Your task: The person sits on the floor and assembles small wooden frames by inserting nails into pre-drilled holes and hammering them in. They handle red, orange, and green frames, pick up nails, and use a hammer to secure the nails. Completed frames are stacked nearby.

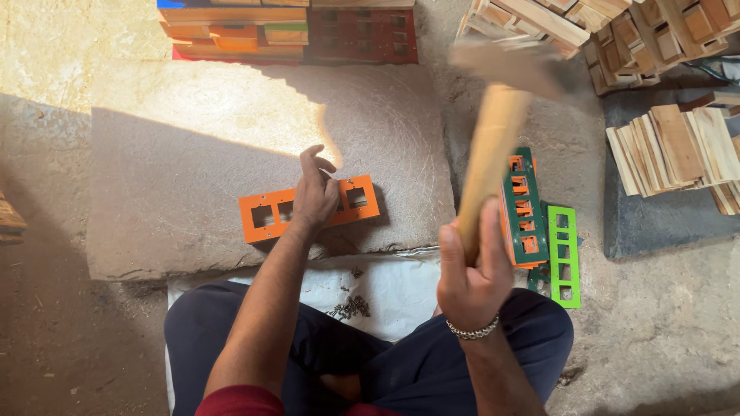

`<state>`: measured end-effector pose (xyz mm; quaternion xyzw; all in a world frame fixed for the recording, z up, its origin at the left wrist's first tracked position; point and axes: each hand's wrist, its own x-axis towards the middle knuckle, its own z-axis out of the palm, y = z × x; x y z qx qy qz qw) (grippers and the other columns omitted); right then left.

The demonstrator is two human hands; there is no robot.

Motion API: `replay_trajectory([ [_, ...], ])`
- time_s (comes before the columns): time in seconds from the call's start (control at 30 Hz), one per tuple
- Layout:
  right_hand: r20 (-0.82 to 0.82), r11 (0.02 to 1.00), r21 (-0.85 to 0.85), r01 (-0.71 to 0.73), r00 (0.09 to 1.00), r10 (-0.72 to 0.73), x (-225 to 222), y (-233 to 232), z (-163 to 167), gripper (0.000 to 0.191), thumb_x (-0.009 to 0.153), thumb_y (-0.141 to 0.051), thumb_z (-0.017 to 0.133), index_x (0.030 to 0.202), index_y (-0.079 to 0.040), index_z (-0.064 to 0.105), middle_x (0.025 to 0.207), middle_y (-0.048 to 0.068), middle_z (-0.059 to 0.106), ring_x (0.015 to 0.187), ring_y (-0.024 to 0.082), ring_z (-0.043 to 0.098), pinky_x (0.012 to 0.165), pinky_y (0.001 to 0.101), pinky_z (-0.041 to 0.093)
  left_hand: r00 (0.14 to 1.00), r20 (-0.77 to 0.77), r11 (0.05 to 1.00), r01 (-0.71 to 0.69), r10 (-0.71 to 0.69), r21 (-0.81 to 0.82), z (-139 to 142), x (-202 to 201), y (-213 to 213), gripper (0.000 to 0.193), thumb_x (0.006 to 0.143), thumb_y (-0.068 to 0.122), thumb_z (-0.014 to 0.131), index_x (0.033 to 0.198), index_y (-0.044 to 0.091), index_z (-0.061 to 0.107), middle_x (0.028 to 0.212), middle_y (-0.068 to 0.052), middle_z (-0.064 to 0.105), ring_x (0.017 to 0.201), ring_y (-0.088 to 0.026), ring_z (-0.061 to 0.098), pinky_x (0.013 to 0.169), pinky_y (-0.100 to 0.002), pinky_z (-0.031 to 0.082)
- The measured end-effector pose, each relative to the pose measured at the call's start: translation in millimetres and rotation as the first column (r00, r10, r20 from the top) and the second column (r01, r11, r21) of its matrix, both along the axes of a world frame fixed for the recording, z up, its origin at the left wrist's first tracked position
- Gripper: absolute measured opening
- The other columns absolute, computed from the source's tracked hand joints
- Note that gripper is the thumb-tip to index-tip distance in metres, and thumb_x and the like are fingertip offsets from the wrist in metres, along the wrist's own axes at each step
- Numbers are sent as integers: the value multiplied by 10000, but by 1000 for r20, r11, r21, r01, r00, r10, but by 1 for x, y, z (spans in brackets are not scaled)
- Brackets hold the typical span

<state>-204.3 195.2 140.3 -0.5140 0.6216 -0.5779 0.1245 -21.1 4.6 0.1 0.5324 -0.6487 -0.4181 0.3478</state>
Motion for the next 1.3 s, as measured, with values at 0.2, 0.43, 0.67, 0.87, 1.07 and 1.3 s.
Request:
replay_trajectory([
  [0.2, -380, 898, 441, 1, 906, 186, 35, -13, -35, 605, 958, -110, 684, 1526, -16, 497, 1038, 197, 702, 779, 253, 714, 638, 338, 600, 1000, 4, 998, -20, 20, -52, -8, -3, 0, 525, 909, -18, 465, 1379, 112, 272, 1093, -158, 609, 923, -311, 681, 818, -494, 551],
  [0.43, -376, 960, 277, -47, 914, 154, 16, -14, -55, 563, 1012, -141, 657, 1538, -124, 458, 933, 126, 728, 680, 193, 681, 537, 295, 550, 999, -8, 999, -35, 34, -42, -9, -6, 3, 455, 922, 12, 467, 1330, 122, 298, 1069, -153, 623, 913, -334, 688, 813, -524, 537],
  [0.67, -390, 831, 555, -50, 866, 313, 24, -11, -68, 680, 905, -91, 681, 1551, -109, 470, 975, 182, 700, 802, 314, 704, 641, 417, 590, 999, 35, 1000, -21, 22, -18, -6, -6, 3, 419, 950, 32, 471, 1318, 125, 293, 1076, -151, 623, 934, -346, 680, 794, -529, 536],
  [0.87, -356, 888, 461, 3, 917, 181, 28, -2, -53, 578, 982, -134, 643, 1530, -144, 460, 965, 152, 694, 807, 290, 726, 692, 428, 603, 999, 50, 999, -19, 21, -37, -1, -6, 6, 406, 956, 44, 462, 1319, 115, 294, 1076, -163, 630, 960, -372, 682, 807, -541, 522],
  [1.07, -351, 786, 618, -7, 893, 283, 21, -5, -64, 635, 929, -115, 644, 1535, -145, 458, 1074, 187, 694, 925, 358, 708, 772, 469, 595, 1000, -10, 998, -30, 30, -52, 2, -3, 3, 418, 958, 32, 492, 1322, 108, 302, 1069, -168, 614, 964, -363, 689, 833, -514, 543],
  [1.3, 183, 806, 573, -150, 982, 53, 5, 29, -82, 739, 973, -109, 629, 1642, -199, 328, 941, 195, 634, 706, 245, 563, 552, 391, 492, 985, -170, 999, -1, 7, 36, 15, 1, -4, 549, 885, 9, 539, 1374, 104, 310, 1116, -145, 617, 1014, -323, 679, 879, -470, 562],
])
